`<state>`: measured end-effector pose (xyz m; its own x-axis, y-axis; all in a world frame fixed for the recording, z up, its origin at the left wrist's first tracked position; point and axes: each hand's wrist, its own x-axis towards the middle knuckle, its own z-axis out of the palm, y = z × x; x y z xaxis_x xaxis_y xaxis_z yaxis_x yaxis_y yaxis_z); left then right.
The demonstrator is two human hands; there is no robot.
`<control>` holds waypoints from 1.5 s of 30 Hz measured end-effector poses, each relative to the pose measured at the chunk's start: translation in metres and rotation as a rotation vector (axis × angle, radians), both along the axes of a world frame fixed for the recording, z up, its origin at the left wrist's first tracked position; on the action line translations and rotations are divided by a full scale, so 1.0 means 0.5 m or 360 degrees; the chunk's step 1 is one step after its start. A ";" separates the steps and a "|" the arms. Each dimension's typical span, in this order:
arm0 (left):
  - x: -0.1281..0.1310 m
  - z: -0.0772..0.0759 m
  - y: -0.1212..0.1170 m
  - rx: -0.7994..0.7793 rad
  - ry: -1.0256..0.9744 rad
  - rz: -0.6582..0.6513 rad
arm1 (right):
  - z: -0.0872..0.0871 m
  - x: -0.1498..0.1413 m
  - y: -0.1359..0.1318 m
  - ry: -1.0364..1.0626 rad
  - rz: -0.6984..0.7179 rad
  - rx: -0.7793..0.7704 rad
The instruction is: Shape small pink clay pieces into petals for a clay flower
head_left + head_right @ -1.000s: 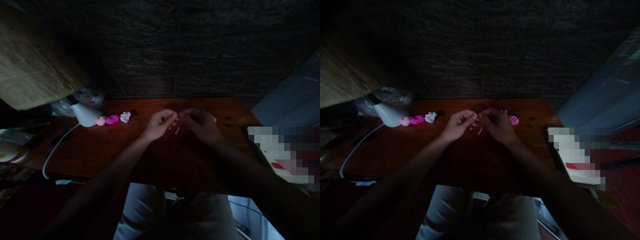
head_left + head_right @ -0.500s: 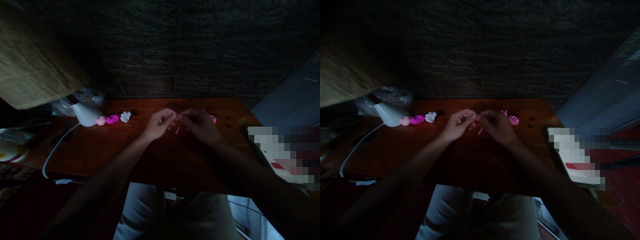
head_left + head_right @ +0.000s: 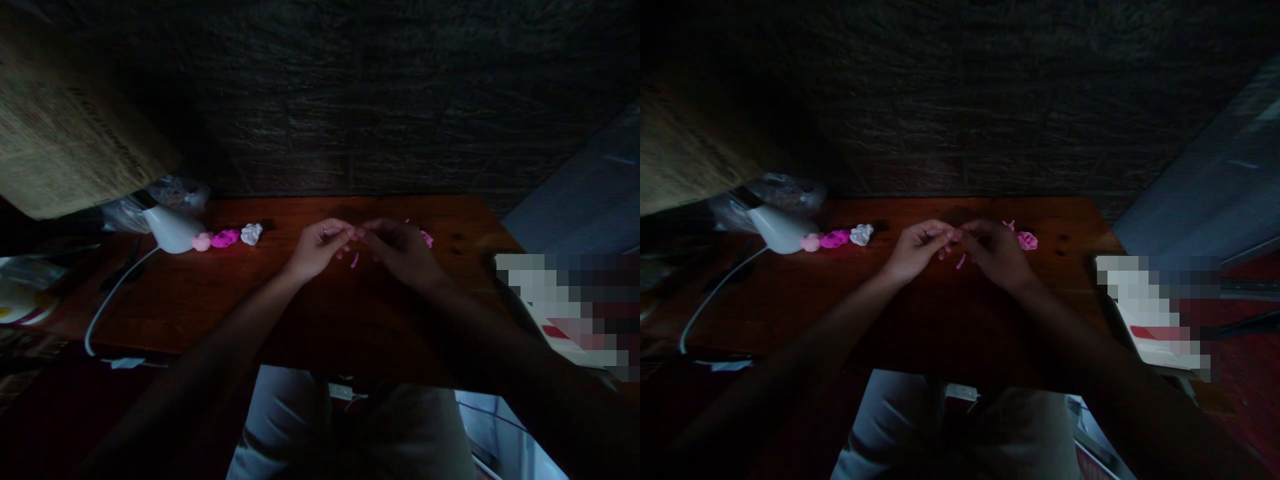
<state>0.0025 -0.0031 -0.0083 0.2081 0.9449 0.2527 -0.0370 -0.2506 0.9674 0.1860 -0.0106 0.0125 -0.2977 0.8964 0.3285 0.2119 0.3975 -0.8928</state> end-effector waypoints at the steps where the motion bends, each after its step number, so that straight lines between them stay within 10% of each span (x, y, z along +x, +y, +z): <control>1: 0.001 0.000 -0.001 -0.0009 -0.0012 0.0017 | -0.001 0.001 0.001 0.0007 0.0000 0.0009; 45: 0.000 -0.002 -0.003 -0.0024 0.0058 -0.0037 | -0.010 0.007 0.004 0.0059 0.0004 -0.0059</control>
<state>0.0024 -0.0044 -0.0091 0.2386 0.9434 0.2303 -0.0075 -0.2354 0.9719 0.1894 -0.0087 0.0078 -0.2883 0.9074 0.3059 0.1773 0.3645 -0.9142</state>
